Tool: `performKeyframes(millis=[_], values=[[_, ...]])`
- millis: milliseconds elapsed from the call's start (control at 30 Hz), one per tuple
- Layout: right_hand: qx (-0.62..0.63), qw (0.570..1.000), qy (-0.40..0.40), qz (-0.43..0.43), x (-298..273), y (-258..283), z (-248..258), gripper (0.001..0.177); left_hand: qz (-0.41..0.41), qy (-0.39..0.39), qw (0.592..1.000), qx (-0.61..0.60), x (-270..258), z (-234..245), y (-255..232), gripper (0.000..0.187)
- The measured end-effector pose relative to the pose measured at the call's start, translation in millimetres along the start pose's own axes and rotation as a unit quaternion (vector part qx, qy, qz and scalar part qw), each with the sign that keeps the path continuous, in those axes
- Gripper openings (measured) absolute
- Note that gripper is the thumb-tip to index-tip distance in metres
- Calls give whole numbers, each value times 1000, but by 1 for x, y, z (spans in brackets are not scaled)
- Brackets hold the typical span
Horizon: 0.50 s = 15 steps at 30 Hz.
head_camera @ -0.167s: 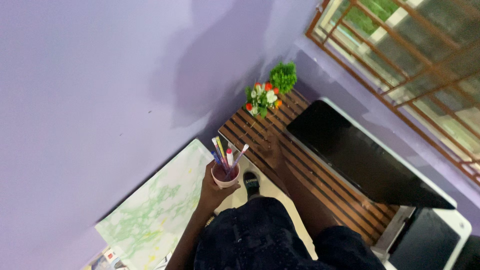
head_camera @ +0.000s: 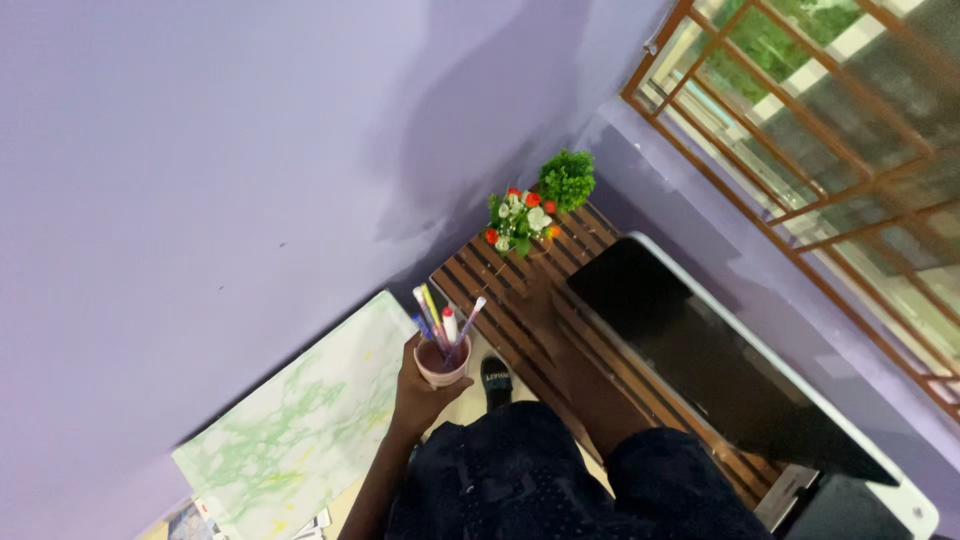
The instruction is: The person wipes the surfaces of a computer monitor, a central processing unit, and a computer printer with a cloth before moving around the room to handle a small plant.
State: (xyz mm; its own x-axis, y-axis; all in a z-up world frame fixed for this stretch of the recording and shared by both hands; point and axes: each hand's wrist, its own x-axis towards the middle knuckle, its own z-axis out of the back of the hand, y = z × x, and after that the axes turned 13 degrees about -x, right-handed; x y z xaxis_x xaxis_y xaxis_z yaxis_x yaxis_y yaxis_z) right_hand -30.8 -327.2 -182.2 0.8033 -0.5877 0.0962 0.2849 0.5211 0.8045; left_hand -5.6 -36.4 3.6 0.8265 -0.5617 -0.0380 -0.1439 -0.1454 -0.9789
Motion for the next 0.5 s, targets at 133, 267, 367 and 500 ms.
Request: performKeyframes(millis=[133,267,367,500], values=[[-63,988,-74,122,56,3,-1,76,75,-86,991,63,4,-25,-2,98],[62,995,18,-81,78,15,-4,73,75,-114,990,-28,3,-35,9,100],[52,996,12,-75,99,13,-14,71,83,-141,984,71,1,-43,11,102],[48,994,27,-89,111,5,-23,69,82,-139,985,64,0,-50,4,99]])
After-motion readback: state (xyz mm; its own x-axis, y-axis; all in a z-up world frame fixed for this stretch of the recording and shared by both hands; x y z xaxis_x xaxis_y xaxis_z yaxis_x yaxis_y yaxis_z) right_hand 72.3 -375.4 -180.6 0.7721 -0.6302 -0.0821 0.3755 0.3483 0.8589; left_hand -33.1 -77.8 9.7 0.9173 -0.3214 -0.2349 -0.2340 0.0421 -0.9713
